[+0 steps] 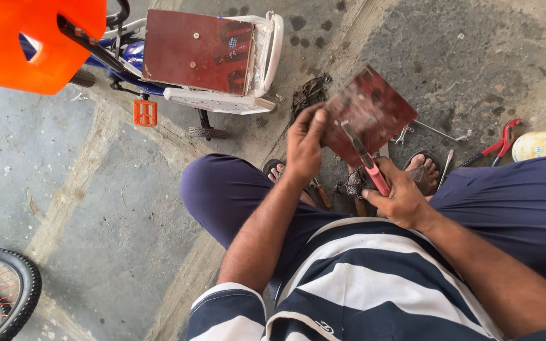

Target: The person sits on the floor and uses pliers to remove staples from a red rectangular board that is part of a child's bicycle seat. They then wipe the board with a cloth and place it back onto the bicycle seat frame.

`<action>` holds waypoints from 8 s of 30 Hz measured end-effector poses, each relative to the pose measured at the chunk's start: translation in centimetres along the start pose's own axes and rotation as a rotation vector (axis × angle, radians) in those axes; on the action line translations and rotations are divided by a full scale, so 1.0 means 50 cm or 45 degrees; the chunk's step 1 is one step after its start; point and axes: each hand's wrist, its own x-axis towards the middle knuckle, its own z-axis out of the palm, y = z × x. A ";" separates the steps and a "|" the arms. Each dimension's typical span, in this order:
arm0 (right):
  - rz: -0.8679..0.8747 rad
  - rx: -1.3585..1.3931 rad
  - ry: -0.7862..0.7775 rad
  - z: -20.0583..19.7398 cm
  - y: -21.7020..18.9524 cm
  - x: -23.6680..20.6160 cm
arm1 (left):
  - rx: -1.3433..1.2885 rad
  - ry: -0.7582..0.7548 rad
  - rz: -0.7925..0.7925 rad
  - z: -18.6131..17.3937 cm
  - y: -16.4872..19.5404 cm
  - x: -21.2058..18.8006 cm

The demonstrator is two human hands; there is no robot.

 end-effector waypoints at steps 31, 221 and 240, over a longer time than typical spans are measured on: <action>0.322 -0.837 -0.256 -0.062 0.227 0.265 | 0.526 0.592 0.191 -0.042 -0.048 0.041; 0.037 -0.262 0.360 -0.149 0.025 0.055 | 1.031 0.217 0.149 0.022 -0.009 0.022; -0.176 -0.575 0.231 -0.107 -0.016 0.003 | 1.562 -0.015 0.470 0.043 -0.002 -0.009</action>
